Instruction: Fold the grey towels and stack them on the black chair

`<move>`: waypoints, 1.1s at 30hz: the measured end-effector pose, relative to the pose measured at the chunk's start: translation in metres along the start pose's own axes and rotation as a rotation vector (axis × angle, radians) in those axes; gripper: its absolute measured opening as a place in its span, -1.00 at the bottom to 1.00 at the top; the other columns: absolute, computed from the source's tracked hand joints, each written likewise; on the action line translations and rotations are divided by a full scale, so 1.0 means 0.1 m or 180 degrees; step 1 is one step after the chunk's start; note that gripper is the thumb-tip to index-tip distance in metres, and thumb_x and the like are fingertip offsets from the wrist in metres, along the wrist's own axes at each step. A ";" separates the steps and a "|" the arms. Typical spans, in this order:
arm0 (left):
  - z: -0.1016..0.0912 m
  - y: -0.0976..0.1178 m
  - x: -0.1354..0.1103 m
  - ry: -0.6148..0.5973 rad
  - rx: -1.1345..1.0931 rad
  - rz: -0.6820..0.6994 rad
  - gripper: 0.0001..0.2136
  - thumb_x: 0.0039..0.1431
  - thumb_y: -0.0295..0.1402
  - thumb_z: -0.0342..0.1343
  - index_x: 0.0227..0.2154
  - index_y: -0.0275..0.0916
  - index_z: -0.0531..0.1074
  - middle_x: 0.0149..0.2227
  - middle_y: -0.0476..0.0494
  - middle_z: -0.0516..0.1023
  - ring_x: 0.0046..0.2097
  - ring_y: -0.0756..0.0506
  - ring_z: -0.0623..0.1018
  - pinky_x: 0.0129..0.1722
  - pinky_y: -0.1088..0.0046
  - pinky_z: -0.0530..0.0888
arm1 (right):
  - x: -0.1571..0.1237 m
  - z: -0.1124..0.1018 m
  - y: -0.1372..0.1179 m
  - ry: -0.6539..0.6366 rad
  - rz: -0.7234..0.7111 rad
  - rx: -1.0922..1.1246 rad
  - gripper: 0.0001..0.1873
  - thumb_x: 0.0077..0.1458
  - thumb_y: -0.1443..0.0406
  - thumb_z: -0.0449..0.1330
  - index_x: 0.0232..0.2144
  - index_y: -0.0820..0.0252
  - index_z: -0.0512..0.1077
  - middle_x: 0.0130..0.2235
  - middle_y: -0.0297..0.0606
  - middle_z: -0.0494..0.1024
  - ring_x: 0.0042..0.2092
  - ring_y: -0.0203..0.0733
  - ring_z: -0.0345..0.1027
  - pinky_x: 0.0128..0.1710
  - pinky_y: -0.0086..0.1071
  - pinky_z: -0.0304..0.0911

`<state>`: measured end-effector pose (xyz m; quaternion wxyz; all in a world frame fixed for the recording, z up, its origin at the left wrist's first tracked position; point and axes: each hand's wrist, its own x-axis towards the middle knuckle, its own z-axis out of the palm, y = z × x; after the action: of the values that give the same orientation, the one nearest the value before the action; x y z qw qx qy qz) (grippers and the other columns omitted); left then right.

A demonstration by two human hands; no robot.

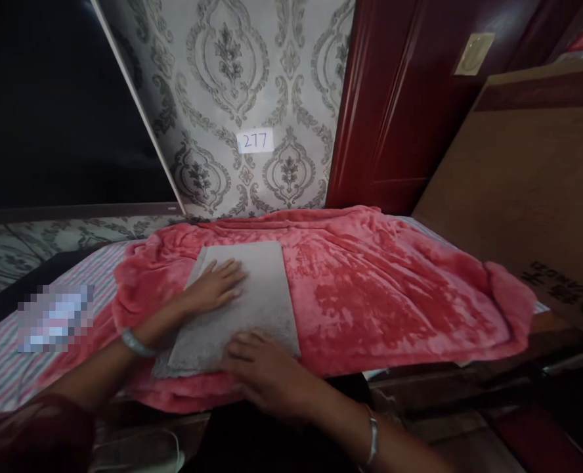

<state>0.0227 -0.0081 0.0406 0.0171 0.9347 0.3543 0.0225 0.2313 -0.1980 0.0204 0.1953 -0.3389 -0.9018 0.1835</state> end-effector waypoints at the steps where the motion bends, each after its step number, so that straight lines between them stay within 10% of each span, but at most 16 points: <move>1: 0.03 0.07 -0.12 -0.0049 -0.0017 0.0172 -0.41 0.35 0.06 -0.13 0.34 -0.06 0.21 0.44 -0.24 0.04 0.46 -0.31 0.00 0.39 -0.16 -0.13 | -0.10 -0.01 0.07 0.0147 0.0166 -0.0073 -0.52 0.36 0.25 0.06 0.29 0.07 0.31 0.33 -0.20 0.30 0.41 -0.16 -0.03 0.43 -0.13 -0.20; 8: 0.32 0.13 -0.52 0.0013 -0.0109 0.0042 -0.43 0.39 0.02 -0.20 0.39 0.02 0.08 0.47 -0.10 -0.03 0.47 -0.27 -0.06 0.40 -0.15 -0.13 | -0.61 0.22 0.60 0.0683 0.0780 -0.0359 -0.46 0.35 0.29 0.04 0.34 0.00 0.23 0.39 -0.19 0.18 0.44 -0.05 -0.14 0.36 0.08 0.00; 22: 0.37 0.01 -0.77 0.0542 -0.0464 -0.0610 -0.50 0.33 -0.07 -0.11 0.24 -0.11 0.36 0.41 -0.21 0.15 0.43 -0.30 0.09 0.38 -0.13 0.06 | -0.77 0.39 0.69 0.1493 0.1017 0.0496 -0.46 0.42 0.07 -0.06 0.36 -0.06 0.19 0.41 -0.18 0.13 0.39 -0.06 0.04 0.34 0.03 0.07; 33: 0.45 0.15 -1.25 0.1420 -0.1504 -0.2096 -0.24 0.09 0.06 0.12 0.28 -0.27 0.24 0.26 -0.35 0.39 0.27 -0.35 0.40 0.25 0.03 0.37 | -0.69 0.47 0.83 0.2132 0.1185 0.0991 -0.43 0.37 -0.03 -0.03 0.29 0.04 0.32 0.31 -0.10 0.32 0.33 -0.02 0.17 0.35 0.06 0.05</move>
<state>-0.0582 -0.1030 -0.0077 0.1591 0.7152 0.6126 0.2966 0.3020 -0.1960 -0.0739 0.4904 -0.5037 -0.6732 0.2295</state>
